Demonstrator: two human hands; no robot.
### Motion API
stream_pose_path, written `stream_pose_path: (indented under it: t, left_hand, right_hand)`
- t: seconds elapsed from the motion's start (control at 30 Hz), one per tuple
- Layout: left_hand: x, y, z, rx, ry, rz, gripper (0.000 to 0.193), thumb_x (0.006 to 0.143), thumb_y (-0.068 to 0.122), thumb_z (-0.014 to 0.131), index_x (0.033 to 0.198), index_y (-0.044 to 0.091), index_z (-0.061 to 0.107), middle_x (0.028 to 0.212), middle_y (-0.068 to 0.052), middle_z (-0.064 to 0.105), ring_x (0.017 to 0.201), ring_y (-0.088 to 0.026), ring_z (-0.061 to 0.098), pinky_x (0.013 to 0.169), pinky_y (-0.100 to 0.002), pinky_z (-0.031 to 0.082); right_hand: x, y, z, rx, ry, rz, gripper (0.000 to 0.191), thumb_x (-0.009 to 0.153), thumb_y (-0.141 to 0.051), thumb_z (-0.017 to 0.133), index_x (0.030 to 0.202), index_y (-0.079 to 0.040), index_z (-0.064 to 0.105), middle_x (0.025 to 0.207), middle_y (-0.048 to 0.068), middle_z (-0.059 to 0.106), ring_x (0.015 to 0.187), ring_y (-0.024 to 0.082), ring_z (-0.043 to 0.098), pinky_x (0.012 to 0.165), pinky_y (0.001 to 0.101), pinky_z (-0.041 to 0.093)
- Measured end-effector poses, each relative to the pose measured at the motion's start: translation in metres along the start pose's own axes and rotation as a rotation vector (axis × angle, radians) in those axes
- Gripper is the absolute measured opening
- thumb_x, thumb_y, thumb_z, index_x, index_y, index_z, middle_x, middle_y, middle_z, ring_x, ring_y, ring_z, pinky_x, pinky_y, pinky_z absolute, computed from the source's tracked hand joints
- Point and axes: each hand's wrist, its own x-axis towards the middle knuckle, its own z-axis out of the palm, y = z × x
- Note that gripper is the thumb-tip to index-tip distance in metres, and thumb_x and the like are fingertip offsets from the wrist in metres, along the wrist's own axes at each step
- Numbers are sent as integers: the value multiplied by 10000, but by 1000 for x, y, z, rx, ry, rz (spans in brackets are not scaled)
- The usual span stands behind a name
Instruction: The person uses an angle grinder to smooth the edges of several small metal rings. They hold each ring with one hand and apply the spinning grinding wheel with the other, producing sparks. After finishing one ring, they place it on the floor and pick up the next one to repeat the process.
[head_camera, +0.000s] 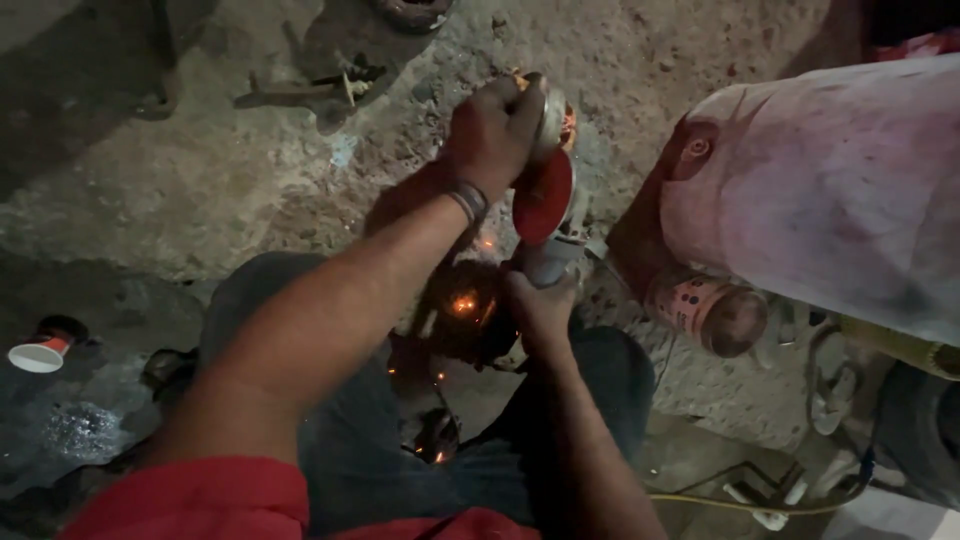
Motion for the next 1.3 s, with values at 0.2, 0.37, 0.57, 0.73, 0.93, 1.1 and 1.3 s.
stream_pose_path:
  t: [0.2, 0.37, 0.57, 0.73, 0.93, 1.1, 1.3]
  left_hand:
    - [7, 2, -3, -41, -56, -53, 437, 964, 445, 644, 796, 43, 683, 678, -153, 698, 603, -285, 685, 615, -399, 535]
    - [3, -5, 2, -32, -61, 23, 449, 974, 437, 643, 765, 41, 665, 660, -153, 674, 574, -278, 639, 588, -405, 501]
    - [8, -8, 8, 34, -31, 39, 447, 963, 440, 686, 755, 45, 672, 657, -162, 654, 579, -282, 600, 588, -406, 499]
    - [12, -3, 3, -222, 51, 128, 385, 974, 404, 722, 848, 45, 658, 740, -132, 705, 704, -302, 629, 677, -416, 539]
    - [8, 1, 9, 51, 28, 134, 434, 888, 383, 759, 962, -18, 611, 775, -157, 706, 721, -286, 698, 663, -405, 543]
    - [20, -5, 13, -7, -47, 15, 397, 982, 417, 666, 889, 38, 735, 765, -107, 725, 706, -210, 735, 676, -380, 541]
    - [19, -6, 10, -189, 36, -312, 499, 940, 421, 708, 711, -20, 664, 629, -13, 622, 611, -107, 488, 600, -379, 497]
  right_hand:
    - [3, 2, 0, -81, 7, 55, 285, 763, -132, 774, 999, 6, 690, 896, 55, 730, 758, 129, 674, 679, 316, 559]
    - [4, 0, 0, -78, 26, 51, 233, 782, -116, 796, 948, 19, 703, 856, 62, 720, 709, 143, 652, 628, 325, 528]
    - [-3, -28, -2, 117, -32, 157, 224, 820, -100, 800, 975, 25, 697, 791, 102, 657, 627, 218, 585, 558, 387, 458]
    - [-16, -56, -22, 353, -111, 58, 240, 880, -191, 731, 981, 19, 672, 836, 107, 733, 748, 210, 735, 665, 342, 605]
    - [-14, -65, -30, 358, -64, 78, 283, 934, -191, 738, 948, 85, 676, 835, 144, 719, 716, 231, 696, 639, 360, 571]
    - [-14, -65, -32, 404, -97, 86, 237, 895, -164, 749, 967, 44, 662, 825, 112, 700, 721, 226, 708, 638, 364, 592]
    - [-12, -65, -34, 326, -125, 70, 206, 882, -126, 733, 978, 45, 672, 844, 105, 719, 744, 210, 723, 667, 354, 608]
